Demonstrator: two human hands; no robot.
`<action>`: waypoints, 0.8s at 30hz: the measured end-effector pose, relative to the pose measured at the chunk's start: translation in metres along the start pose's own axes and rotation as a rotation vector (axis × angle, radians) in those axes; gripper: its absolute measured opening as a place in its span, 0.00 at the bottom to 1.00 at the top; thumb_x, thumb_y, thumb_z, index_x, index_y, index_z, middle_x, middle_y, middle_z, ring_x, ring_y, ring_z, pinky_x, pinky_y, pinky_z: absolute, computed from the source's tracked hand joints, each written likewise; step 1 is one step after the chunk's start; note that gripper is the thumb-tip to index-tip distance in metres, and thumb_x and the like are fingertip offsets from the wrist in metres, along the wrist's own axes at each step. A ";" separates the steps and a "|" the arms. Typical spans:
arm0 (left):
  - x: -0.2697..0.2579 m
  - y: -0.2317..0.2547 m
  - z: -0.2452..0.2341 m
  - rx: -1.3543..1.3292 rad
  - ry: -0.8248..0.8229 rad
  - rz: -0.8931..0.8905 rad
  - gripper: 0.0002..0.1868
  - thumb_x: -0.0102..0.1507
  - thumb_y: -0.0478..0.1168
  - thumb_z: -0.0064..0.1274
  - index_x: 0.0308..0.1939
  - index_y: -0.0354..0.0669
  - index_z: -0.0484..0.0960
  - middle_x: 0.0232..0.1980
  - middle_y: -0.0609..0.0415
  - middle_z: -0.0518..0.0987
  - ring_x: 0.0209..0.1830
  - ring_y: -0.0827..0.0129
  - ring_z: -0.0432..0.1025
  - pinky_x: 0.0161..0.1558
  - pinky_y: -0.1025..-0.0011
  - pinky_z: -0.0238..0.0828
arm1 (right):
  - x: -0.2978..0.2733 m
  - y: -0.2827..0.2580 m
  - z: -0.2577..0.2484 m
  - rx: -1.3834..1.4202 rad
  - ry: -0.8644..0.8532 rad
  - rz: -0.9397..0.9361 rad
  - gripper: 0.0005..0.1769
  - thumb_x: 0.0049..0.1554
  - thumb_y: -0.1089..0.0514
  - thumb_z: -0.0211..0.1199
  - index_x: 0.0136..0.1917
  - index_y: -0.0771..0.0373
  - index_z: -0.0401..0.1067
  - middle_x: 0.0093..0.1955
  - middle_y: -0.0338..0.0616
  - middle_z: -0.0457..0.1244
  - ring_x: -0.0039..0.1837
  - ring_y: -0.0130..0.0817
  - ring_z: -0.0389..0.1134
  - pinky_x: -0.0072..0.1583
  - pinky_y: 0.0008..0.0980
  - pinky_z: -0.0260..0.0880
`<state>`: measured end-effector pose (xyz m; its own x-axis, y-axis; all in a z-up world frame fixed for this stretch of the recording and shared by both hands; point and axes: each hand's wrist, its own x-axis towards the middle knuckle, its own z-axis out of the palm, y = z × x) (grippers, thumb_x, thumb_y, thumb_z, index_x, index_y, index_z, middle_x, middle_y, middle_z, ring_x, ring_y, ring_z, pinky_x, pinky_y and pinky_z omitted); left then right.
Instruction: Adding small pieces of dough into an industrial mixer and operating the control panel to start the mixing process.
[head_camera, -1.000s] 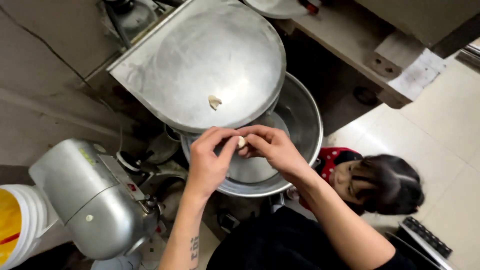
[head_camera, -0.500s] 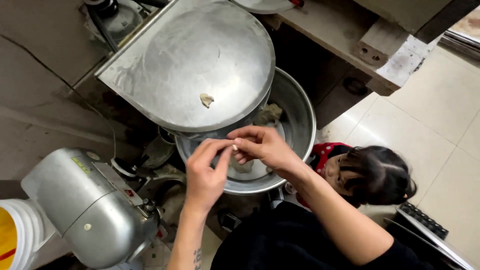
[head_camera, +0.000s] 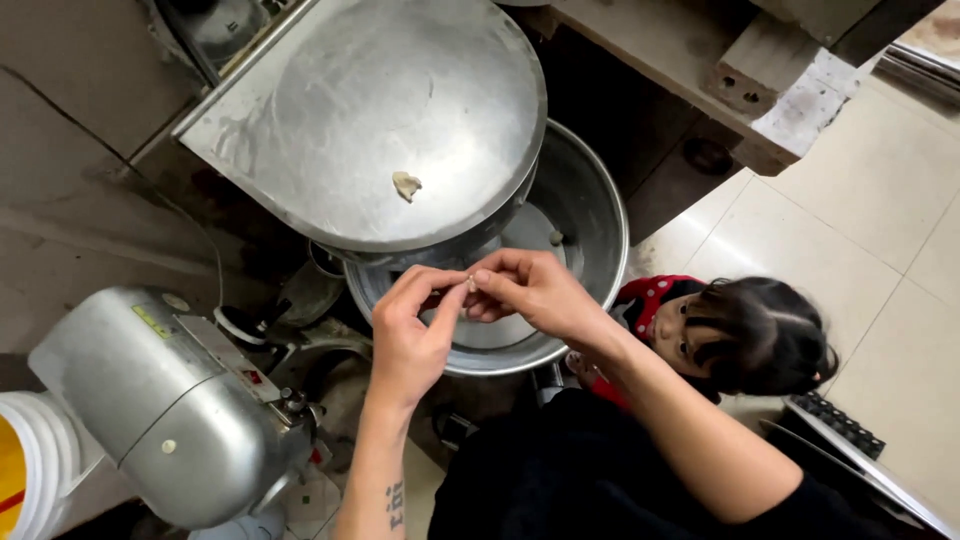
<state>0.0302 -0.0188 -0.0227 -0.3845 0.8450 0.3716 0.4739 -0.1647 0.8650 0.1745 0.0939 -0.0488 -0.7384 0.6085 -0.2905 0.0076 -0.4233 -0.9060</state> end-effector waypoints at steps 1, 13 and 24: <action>0.000 -0.002 0.003 -0.020 -0.002 -0.018 0.05 0.65 0.28 0.61 0.43 0.37 0.89 0.35 0.51 0.83 0.35 0.65 0.81 0.39 0.71 0.84 | -0.003 -0.004 -0.003 -0.058 0.005 -0.006 0.16 0.61 0.60 0.68 0.57 0.75 0.76 0.42 0.60 0.74 0.45 0.41 0.78 0.50 0.39 0.84; -0.001 -0.004 0.013 0.062 -0.049 0.050 0.07 0.64 0.29 0.60 0.45 0.39 0.88 0.37 0.48 0.83 0.37 0.54 0.81 0.39 0.64 0.81 | 0.001 0.016 -0.012 0.044 0.091 0.081 0.15 0.60 0.65 0.67 0.59 0.77 0.76 0.42 0.58 0.73 0.43 0.40 0.77 0.48 0.35 0.83; 0.004 -0.007 0.007 0.082 -0.058 0.029 0.03 0.67 0.33 0.59 0.43 0.42 0.87 0.34 0.50 0.83 0.34 0.56 0.79 0.37 0.65 0.78 | 0.001 0.017 -0.007 -0.022 0.094 0.030 0.13 0.60 0.62 0.70 0.54 0.74 0.79 0.40 0.58 0.72 0.42 0.41 0.76 0.46 0.38 0.83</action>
<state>0.0309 -0.0111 -0.0292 -0.3240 0.8692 0.3736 0.5480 -0.1495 0.8230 0.1785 0.0924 -0.0665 -0.6709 0.6568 -0.3443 0.0444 -0.4279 -0.9028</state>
